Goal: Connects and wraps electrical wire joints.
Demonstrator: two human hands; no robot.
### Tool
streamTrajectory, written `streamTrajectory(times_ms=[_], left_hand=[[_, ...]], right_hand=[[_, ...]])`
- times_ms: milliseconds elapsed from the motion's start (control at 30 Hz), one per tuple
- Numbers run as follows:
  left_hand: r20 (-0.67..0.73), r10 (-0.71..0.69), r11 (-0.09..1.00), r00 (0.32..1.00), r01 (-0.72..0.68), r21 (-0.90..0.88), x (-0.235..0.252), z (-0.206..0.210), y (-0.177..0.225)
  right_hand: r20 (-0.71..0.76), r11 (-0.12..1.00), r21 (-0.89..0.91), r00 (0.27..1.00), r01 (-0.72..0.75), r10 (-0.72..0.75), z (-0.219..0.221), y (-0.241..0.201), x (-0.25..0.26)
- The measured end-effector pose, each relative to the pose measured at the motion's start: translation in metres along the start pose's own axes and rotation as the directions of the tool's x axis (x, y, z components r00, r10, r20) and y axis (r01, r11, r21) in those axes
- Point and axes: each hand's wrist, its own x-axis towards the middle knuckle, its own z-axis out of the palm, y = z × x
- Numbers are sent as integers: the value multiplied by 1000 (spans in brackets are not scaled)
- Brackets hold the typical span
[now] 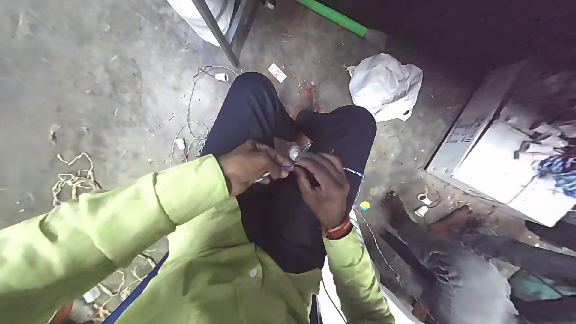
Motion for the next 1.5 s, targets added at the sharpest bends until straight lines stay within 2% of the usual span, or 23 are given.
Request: streamTrajectory(times_ms=[67,167,400,467,567,767,867,933,1100,1233,1333,1400,1500], left_hand=[[33,-51,990,998,55,-129,-1,2,-7],[70,-85,980,994,96,-173,-2,1,-12],[53,-15,979,998,26,-202,0,-4,-19],[9,4,989,1000,-2,-150,-2,-4,-14],[-49,86,996,995,-85,18,-3,-1,-11],[-21,282,929,959,-267,255,1,3,-20],[-17,354,895,935,-333,296,3,4,-28],[-28,339,908,940,-319,271,3,4,-27],[-50,296,939,954,-281,197,0,1,-18],[-27,368,914,929,-356,194,1,4,-21],[-74,429,889,900,-407,210,3,5,-26],[-150,401,910,904,-374,176,4,5,-26],[-231,287,957,930,-272,96,4,3,-24]], right_hand=[[-10,1000,-2,1000,28,-28,0,0,-1],[14,999,22,999,40,-41,-2,0,-4],[27,997,-26,997,71,-71,-3,1,-4],[38,997,-24,997,76,-75,-3,1,-4],[60,998,-13,996,67,-66,-2,2,-3],[169,998,49,985,-35,27,-4,6,-1],[202,996,38,977,-80,71,-4,7,1],[203,993,22,973,-114,107,-3,5,2],[115,983,116,985,-141,127,-3,4,3],[11,969,206,991,-135,136,-5,6,0],[-101,961,240,981,-141,169,-5,7,-4],[-200,957,268,964,-116,173,-7,8,-6],[-356,961,258,915,-96,187,-13,7,-6]])
